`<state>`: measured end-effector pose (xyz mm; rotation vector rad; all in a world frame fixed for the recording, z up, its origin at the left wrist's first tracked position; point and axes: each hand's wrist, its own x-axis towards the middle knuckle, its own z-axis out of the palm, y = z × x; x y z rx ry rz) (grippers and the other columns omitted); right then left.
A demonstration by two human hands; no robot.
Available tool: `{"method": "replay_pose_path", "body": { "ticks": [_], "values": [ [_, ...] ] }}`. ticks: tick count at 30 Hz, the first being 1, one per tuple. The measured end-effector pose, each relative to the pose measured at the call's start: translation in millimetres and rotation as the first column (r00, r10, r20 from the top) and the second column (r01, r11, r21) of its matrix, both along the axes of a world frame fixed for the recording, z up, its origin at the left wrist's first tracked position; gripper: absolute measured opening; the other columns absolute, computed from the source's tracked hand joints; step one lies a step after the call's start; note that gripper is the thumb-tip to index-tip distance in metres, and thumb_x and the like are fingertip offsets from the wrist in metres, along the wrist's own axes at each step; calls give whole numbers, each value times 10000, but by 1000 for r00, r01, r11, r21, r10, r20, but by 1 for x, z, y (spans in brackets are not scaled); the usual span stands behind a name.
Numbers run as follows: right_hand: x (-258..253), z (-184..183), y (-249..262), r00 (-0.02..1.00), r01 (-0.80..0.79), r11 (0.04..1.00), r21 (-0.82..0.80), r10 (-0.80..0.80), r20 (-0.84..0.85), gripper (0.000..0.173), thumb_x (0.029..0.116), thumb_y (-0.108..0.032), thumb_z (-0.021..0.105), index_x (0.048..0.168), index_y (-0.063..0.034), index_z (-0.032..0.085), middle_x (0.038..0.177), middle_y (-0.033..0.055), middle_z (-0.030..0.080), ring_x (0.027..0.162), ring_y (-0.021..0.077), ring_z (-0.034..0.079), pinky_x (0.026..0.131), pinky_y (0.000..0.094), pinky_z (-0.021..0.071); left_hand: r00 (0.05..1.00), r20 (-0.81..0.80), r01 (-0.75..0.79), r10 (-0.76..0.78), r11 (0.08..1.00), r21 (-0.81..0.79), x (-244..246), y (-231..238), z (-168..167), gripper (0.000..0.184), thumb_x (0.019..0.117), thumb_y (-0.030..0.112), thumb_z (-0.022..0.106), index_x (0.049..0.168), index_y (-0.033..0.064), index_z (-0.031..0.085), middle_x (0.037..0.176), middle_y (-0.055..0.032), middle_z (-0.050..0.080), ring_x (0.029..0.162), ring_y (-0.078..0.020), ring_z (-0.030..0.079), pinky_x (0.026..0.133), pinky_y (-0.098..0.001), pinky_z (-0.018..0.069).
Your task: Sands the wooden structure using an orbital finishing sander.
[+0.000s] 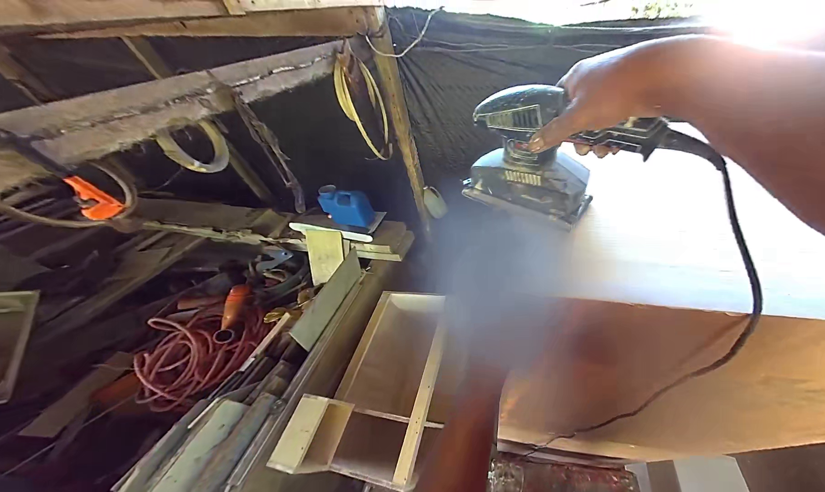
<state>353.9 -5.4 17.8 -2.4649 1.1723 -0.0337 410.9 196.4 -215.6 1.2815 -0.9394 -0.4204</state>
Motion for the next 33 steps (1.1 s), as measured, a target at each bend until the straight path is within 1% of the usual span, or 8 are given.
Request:
{"method": "replay_pose_path", "body": {
  "ticks": [3,5,11,16,19,26,30,33],
  "values": [
    [27,1,-37,981,193,981,-5,-193,9,487,915,-532,711,1015,-57,677,735,75,638,548,179,581,553,368,543,1000,19,18,-17,999,-36,3,-1,1,459,1042,209,390,1426,40,575,1337,-65,657,1173,-58,631,979,-262,523],
    [31,1,-71,951,308,951,20,-308,32,434,941,-487,703,990,-58,667,708,58,612,517,154,548,517,328,516,999,46,9,-6,997,-70,4,-2,0,450,1032,183,407,1411,25,592,1333,-82,665,1151,-60,647,965,-245,530],
    [12,-3,-162,825,555,831,-42,-543,155,416,880,-353,791,1138,-49,673,877,114,648,671,201,588,671,400,534,996,83,42,-28,984,-175,8,-2,-6,386,1021,105,449,1295,-81,648,1362,-183,648,1274,-137,618,1073,-265,498],
    [11,1,-170,910,409,912,21,-409,70,484,950,-454,700,1154,-19,642,825,92,616,632,162,547,631,341,513,985,170,71,-40,980,-185,12,-3,-8,407,1043,146,436,1308,-90,636,1398,-206,618,1329,-164,582,1118,-285,468],
    [36,3,-173,942,333,943,12,-333,38,528,925,-506,709,1128,-21,657,805,90,635,621,172,577,631,357,537,984,177,70,-27,968,-242,8,-6,-11,424,1069,203,420,1264,-81,668,1407,-212,610,1377,-220,543,1153,-323,442],
    [107,-1,-209,912,396,918,25,-396,101,429,866,-401,802,1101,-62,686,775,75,635,598,165,570,592,345,521,997,63,-16,49,897,-441,-1,-28,-24,468,1092,338,422,1096,-13,731,1379,-185,636,1381,-277,533,1157,-370,443],
    [99,3,-177,979,201,979,17,-202,9,424,938,-456,711,1024,-43,665,713,56,600,527,141,531,538,317,511,997,32,-52,74,890,-453,-3,-29,-25,477,1088,380,438,1100,10,739,1357,-151,654,1369,-254,541,1153,-358,445],
    [83,1,-146,996,90,996,-26,-90,-15,455,916,-467,729,1042,-34,666,707,68,618,504,140,546,518,308,525,998,23,-50,66,901,-432,-4,-26,-25,444,1084,368,445,1108,39,743,1322,-116,675,1357,-238,546,1152,-358,440]
  ]
}}
